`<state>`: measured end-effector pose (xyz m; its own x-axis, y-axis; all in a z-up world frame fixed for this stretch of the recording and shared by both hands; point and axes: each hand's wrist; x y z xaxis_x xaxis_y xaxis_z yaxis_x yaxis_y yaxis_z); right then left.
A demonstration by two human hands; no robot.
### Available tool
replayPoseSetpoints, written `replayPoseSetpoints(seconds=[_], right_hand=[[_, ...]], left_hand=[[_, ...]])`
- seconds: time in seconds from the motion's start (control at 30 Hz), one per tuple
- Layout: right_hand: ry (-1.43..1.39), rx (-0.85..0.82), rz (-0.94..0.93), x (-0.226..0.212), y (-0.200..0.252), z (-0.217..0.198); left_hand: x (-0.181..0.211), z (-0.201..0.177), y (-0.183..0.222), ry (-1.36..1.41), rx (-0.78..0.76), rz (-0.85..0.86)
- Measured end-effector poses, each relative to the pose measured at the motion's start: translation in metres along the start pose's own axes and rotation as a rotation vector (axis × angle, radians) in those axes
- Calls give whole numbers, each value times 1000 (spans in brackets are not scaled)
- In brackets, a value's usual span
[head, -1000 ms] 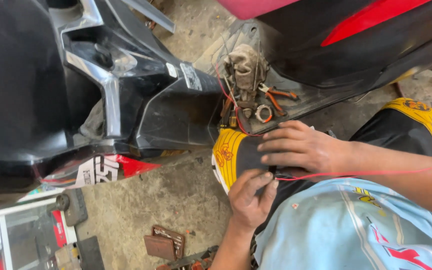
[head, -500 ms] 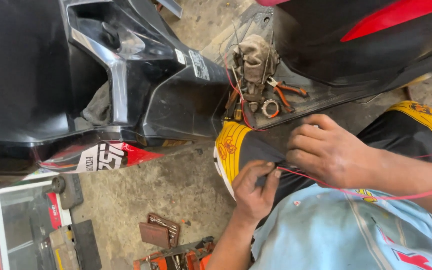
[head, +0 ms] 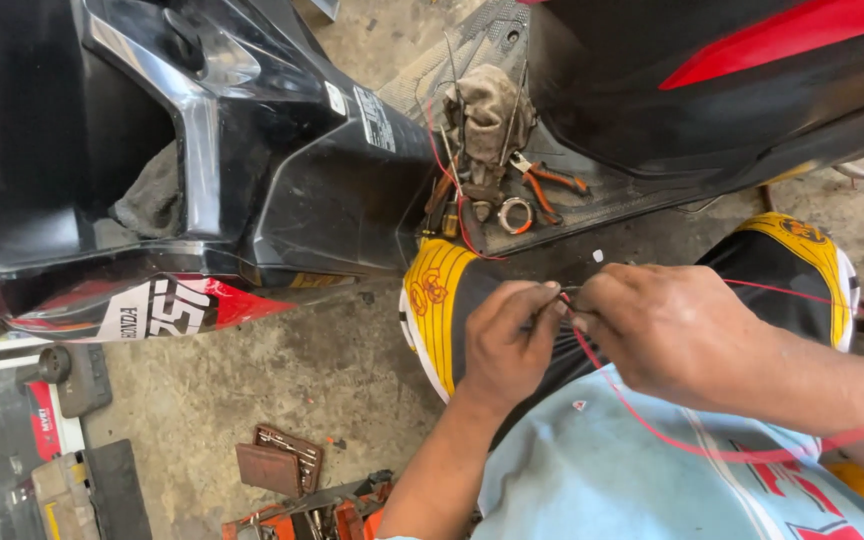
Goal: Securing and insulating electrical wiring on a motorcycle using pliers and electrical tape.
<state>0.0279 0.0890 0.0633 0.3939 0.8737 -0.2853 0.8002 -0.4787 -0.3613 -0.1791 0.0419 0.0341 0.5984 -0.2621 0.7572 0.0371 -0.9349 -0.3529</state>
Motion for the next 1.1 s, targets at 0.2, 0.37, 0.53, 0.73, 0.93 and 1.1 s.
replayPoseSetpoints(seconds=[0.2,0.37,0.53,0.73,0.93,1.1], right_hand=[[-571,-18,405,16,38,44],[-314,296,76,-17,35,45],[-188,220,91,-21,48,98],[-325,233,210,-11,57,98],[-710,226,186,-18,41,52],[-1332,152,447,-21,62,39]], left_hand=[[-9,-9,20,509,-226,-467],[-11,8,26,794,-146,-687],[-20,30,30,603,-96,-724],[-23,15,40,758,-318,-867],[-10,-8,32,662,-362,-667],[-4,-23,31,515,-463,-509]])
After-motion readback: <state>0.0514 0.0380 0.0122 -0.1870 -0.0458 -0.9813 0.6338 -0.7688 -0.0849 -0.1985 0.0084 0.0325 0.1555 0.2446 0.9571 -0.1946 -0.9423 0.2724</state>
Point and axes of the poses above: each hand's wrist, its own y-axis away from the middle knuckle, its own z-axis out of the palm, x = y × z, and after that the axes turned 13 degrees about -z, right-handed
